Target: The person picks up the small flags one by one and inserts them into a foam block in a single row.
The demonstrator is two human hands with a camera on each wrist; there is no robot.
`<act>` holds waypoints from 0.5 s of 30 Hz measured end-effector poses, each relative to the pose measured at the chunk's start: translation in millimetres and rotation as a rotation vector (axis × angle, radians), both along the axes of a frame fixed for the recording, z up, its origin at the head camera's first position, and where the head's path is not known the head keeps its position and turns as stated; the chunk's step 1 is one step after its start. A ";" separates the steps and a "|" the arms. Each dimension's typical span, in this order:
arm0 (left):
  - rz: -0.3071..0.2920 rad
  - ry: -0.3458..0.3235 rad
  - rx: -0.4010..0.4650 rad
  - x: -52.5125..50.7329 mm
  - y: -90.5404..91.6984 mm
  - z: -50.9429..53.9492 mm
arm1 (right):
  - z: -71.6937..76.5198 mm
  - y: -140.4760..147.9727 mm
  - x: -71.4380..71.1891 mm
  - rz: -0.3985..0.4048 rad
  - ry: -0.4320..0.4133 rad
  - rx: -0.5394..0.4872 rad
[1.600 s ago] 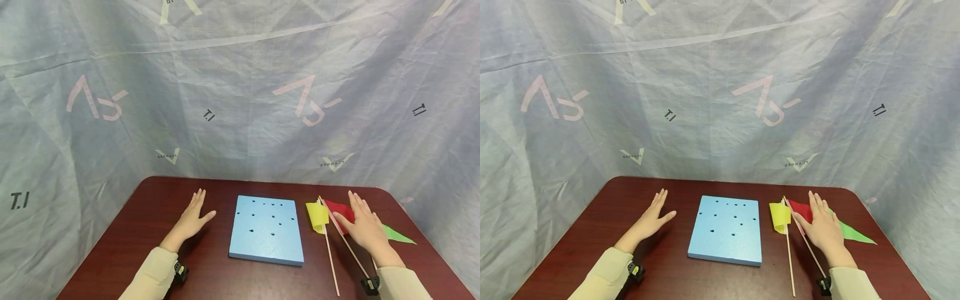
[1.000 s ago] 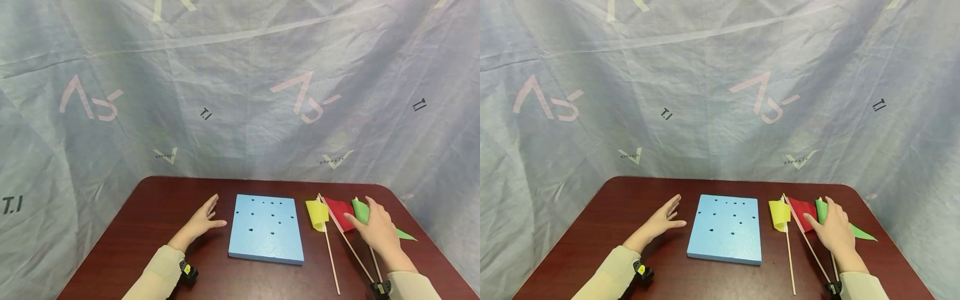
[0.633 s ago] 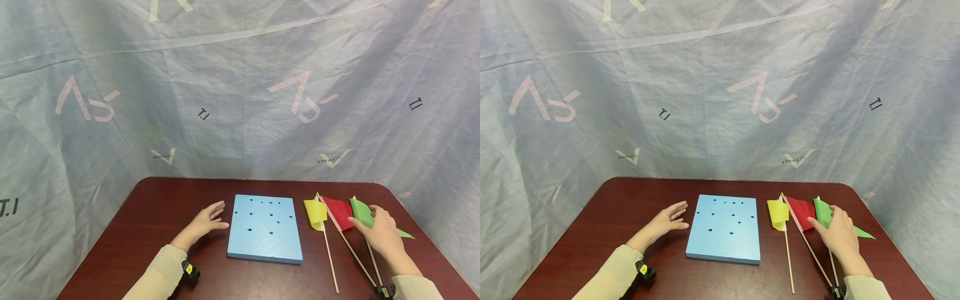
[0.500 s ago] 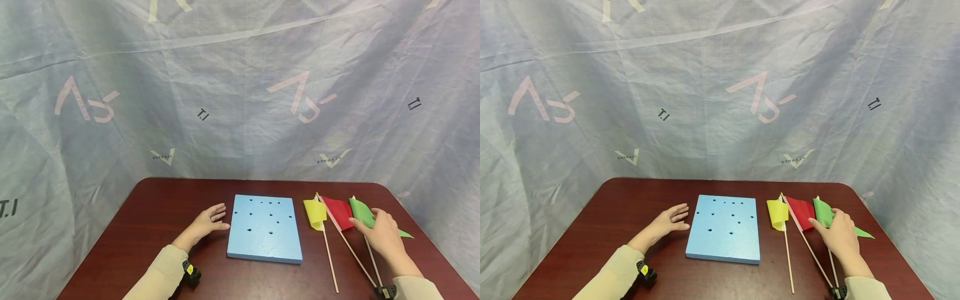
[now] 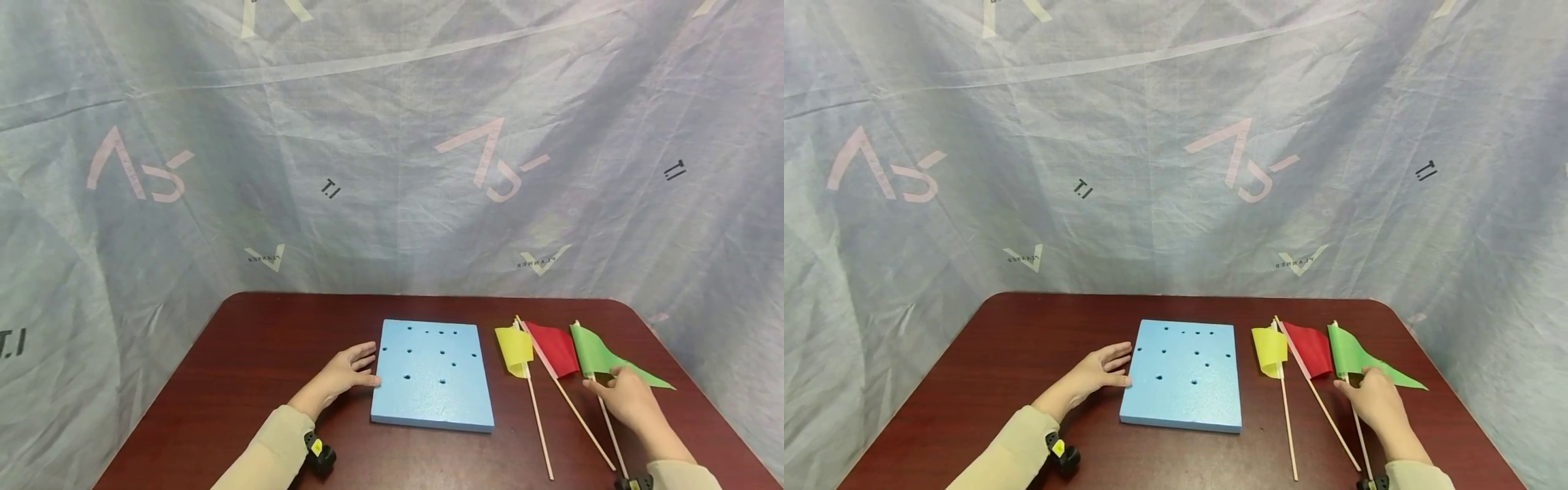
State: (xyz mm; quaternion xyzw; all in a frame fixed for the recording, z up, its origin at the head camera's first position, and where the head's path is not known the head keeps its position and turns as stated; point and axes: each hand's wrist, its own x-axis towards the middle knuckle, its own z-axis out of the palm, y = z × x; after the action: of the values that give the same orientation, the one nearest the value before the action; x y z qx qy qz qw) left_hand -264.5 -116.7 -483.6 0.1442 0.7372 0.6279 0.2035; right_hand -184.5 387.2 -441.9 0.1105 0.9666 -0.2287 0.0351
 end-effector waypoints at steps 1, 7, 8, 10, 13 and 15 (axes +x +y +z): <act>-0.005 -0.001 0.001 1.0 1.0 0.4 | -1.3 1.1 0.5 0.001 -0.018 -0.006; -0.012 -0.005 0.012 3.3 5.0 2.0 | -8.2 5.4 4.4 -0.006 -0.082 -0.022; -0.011 -0.008 0.014 3.1 5.2 1.7 | -8.6 5.4 5.0 -0.008 -0.087 -0.021; -0.011 -0.010 0.018 3.2 5.2 1.9 | -9.2 5.3 6.2 -0.019 -0.096 -0.027; -0.013 -0.015 0.024 2.8 5.3 1.4 | -9.2 4.8 7.6 -0.034 -0.101 -0.026; -0.019 -0.013 0.030 2.5 5.5 0.9 | -9.3 4.7 8.4 -0.052 -0.100 -0.022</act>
State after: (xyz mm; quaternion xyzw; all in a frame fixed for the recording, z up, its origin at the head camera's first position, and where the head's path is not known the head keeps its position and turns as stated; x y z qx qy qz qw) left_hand -262.0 -111.2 -482.7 0.1502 0.7249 0.6380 0.2118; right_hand -176.1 391.9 -451.2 0.1465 0.9578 -0.2345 0.0786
